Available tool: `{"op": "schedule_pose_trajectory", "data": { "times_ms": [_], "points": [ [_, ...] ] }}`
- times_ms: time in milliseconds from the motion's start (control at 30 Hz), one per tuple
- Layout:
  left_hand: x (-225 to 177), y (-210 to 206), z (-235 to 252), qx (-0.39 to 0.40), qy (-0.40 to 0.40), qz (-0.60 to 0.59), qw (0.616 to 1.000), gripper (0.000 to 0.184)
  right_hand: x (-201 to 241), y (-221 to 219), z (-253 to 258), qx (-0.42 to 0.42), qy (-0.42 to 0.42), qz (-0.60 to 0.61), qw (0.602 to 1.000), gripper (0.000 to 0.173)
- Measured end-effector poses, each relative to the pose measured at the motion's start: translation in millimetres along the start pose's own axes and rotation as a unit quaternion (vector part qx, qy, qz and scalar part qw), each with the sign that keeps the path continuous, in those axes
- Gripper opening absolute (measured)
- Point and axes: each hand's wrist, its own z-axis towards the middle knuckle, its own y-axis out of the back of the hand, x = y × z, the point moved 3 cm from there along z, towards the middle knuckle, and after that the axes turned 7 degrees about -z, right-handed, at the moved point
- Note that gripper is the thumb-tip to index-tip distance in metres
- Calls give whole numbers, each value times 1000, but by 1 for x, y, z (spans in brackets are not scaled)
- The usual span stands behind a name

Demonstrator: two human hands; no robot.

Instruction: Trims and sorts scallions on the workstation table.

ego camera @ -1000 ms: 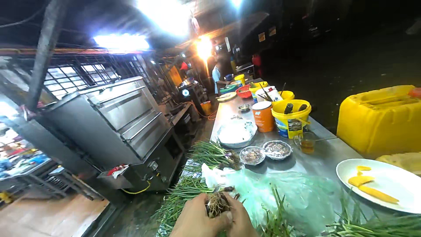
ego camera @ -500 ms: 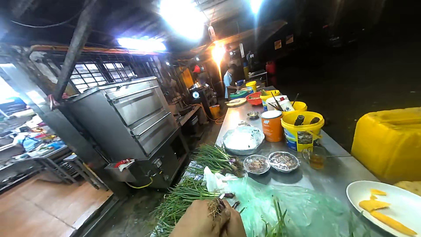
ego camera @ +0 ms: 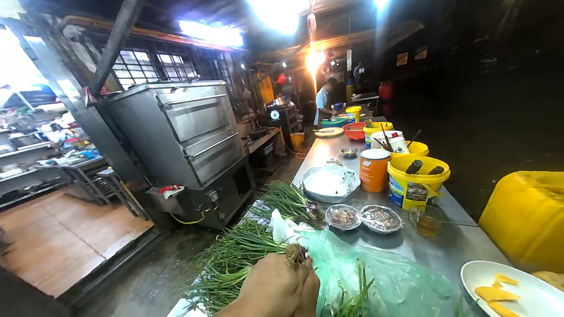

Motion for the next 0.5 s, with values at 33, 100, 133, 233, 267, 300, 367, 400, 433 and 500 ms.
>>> {"op": "schedule_pose_trajectory", "data": {
  "times_ms": [33, 100, 133, 233, 267, 300, 367, 400, 433, 500],
  "points": [
    [1, 1, 1, 9, 23, 17, 1000, 67, -3, -2, -2, -14, 37, -18, 999, 23],
    [-2, 2, 2, 15, 56, 35, 998, 71, 4, 1, -4, -9, 46, -42, 998, 24],
    [-4, 2, 2, 14, 64, 37, 997, 73, 12, 5, -3, 10, 11, -34, 999, 24],
    [-10, 1, 1, 6, 76, 39, 996, 74, 17, 8, 0, 9, -96, 97, 991, 29],
    [-14, 0, 1, 5, 86, 39, 996, 74, 14, 8, 1, 0, -119, 150, 981, 29],
    [-18, -1, 2, 3, 95, 42, 995, 75, 10, 8, 1, -11, -119, 180, 976, 29],
    [-27, -3, 3, 1, 110, 48, 993, 75, -5, 7, -1, -17, -69, 189, 979, 30],
    [-30, -5, 3, 3, 116, 52, 992, 76, -13, 7, -2, -12, -50, 178, 983, 30],
    [-32, -6, 3, 6, 119, 56, 991, 77, -10, 10, 0, -32, -54, 165, 984, 29],
    [-36, -9, 3, 13, 121, 69, 990, 80, 0, 15, 6, -53, -109, 146, 982, 27]
  ]
}}
